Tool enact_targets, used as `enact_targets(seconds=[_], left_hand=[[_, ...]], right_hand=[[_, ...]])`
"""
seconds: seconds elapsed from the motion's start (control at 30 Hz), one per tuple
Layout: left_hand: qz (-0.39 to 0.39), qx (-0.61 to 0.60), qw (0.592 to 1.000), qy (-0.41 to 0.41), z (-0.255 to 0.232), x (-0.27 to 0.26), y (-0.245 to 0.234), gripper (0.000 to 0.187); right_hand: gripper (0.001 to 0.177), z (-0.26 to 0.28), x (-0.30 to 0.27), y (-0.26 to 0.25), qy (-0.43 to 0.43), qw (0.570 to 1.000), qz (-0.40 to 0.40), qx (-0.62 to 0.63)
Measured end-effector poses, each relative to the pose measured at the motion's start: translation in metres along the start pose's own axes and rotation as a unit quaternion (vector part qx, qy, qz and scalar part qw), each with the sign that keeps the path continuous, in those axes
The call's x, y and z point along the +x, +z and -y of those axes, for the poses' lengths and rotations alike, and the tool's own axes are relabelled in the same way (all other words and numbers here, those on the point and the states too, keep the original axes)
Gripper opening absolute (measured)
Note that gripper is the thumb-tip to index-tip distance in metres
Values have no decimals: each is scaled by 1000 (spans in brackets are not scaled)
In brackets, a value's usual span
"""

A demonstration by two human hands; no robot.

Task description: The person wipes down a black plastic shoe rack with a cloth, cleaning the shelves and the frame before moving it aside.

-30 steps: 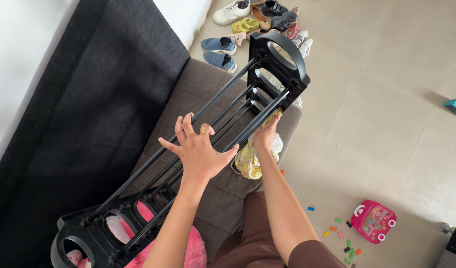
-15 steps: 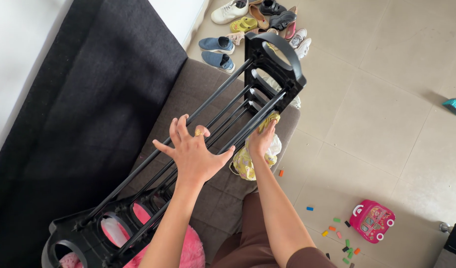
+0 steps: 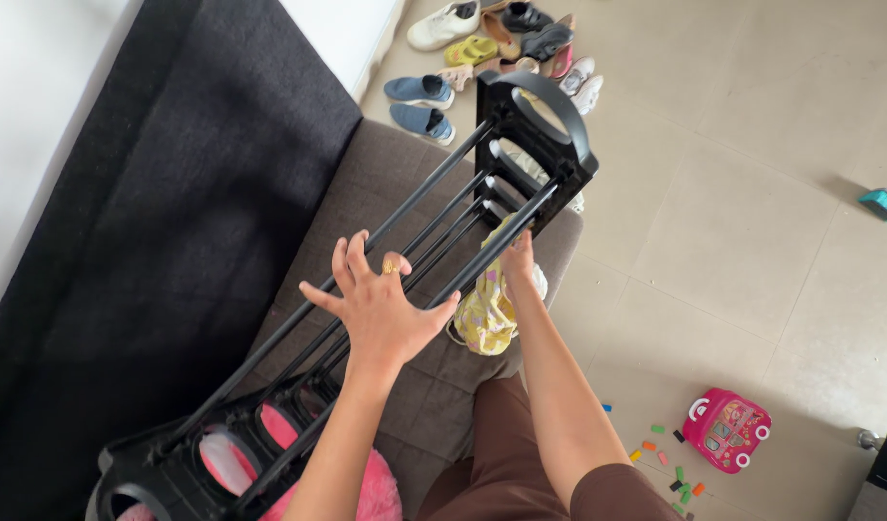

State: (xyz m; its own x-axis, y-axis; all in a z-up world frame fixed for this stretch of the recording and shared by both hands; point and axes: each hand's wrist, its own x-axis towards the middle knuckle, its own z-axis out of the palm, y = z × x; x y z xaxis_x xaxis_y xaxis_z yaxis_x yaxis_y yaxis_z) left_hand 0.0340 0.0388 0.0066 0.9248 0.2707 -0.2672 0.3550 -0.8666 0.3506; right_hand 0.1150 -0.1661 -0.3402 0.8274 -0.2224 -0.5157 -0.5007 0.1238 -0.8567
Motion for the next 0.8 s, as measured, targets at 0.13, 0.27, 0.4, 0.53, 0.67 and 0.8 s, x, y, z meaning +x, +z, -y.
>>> enact_targets(seconds=[0.13, 0.27, 0.4, 0.53, 0.67, 0.8], left_hand=[[9, 2, 1000, -6, -2, -1, 0, 64], [13, 5, 1000, -6, 1, 0, -2, 65], [25, 3, 1000, -12, -2, -1, 0, 67], [5, -1, 1000, 3, -5, -8, 9, 72], [13, -4, 1000, 5, -12, -22, 13, 74], [7, -9, 1000, 18, -19, -36, 20, 80]], right_hand=[[71, 11, 13, -1, -54, 962, 34, -264], [37, 20, -14, -2, -101, 943, -32, -315], [37, 57, -80, -23, -23, 957, -55, -283], [40, 101, -126, -27, -128, 943, -116, -285], [42, 142, -155, -30, -146, 931, -108, -315], [53, 157, -135, -17, -334, 845, -93, -407]])
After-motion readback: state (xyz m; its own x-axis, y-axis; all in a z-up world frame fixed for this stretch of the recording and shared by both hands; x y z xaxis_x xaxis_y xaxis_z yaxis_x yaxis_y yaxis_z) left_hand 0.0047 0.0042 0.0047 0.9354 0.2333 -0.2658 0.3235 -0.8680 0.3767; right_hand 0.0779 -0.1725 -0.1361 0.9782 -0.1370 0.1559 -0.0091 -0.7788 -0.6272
